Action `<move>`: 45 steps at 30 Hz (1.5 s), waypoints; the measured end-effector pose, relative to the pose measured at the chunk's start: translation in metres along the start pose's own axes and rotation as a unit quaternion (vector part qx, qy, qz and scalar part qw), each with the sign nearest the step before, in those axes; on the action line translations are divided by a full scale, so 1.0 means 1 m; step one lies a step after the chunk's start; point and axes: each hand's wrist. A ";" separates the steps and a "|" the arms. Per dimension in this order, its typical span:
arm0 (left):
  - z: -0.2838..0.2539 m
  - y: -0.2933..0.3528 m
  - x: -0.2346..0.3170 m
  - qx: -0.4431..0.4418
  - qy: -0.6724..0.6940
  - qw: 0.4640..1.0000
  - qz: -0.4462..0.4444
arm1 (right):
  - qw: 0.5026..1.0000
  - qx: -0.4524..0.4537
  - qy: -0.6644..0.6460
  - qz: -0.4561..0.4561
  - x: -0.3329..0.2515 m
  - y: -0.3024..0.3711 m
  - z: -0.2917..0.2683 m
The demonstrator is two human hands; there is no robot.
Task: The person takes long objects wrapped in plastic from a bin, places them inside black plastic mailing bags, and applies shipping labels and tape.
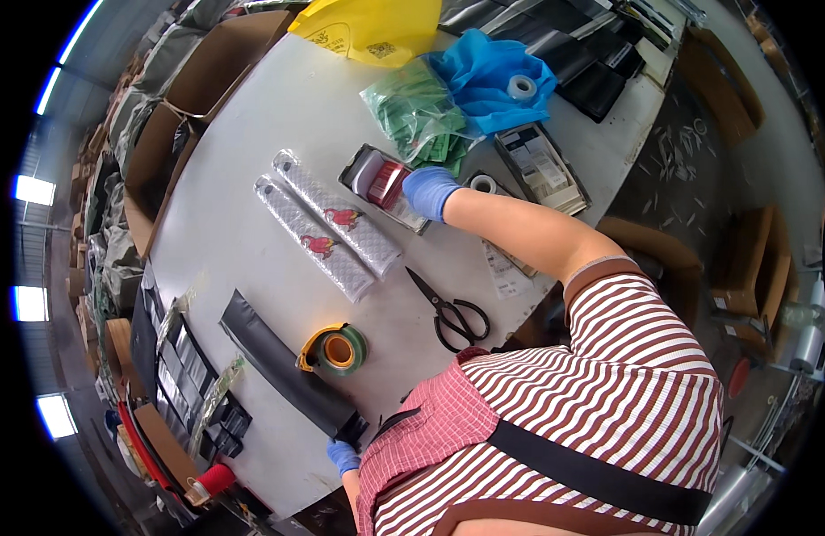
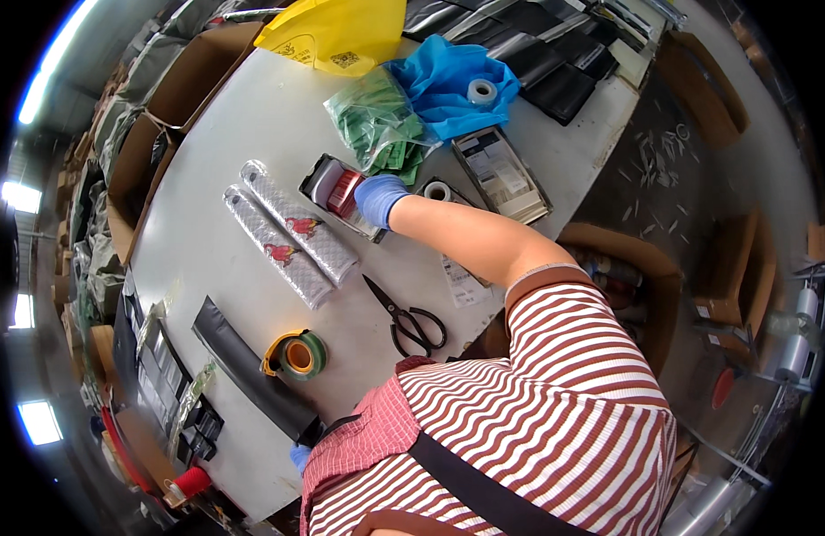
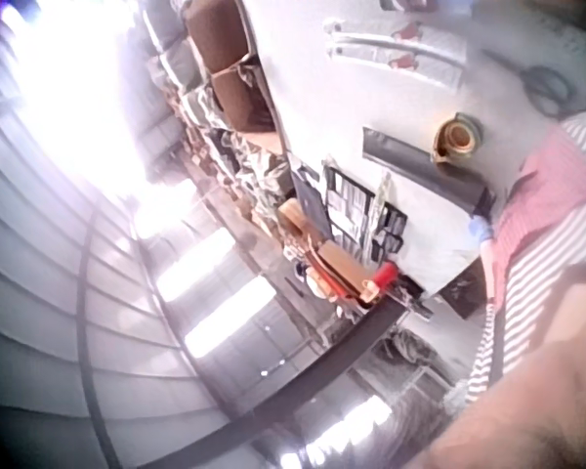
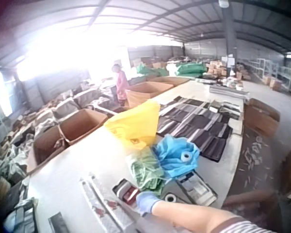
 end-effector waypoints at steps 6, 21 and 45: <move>-0.007 -0.006 -0.011 0.008 -0.032 0.999 0.001 | 0.999 -0.012 -0.033 -0.032 0.012 0.009 -0.019; -0.016 -0.028 -0.033 0.082 -0.141 0.976 0.144 | 0.965 0.109 -0.160 0.178 0.098 -0.058 0.024; -0.029 0.004 -0.005 -0.065 -0.145 0.957 0.244 | 0.763 -0.032 -0.644 0.033 -0.072 0.175 -0.067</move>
Point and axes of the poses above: each hand's wrist, its own y-axis away from the middle knuckle, its own z-axis out of the palm, x = y × z, and after that the axes turned 9 degrees about y, right-handed
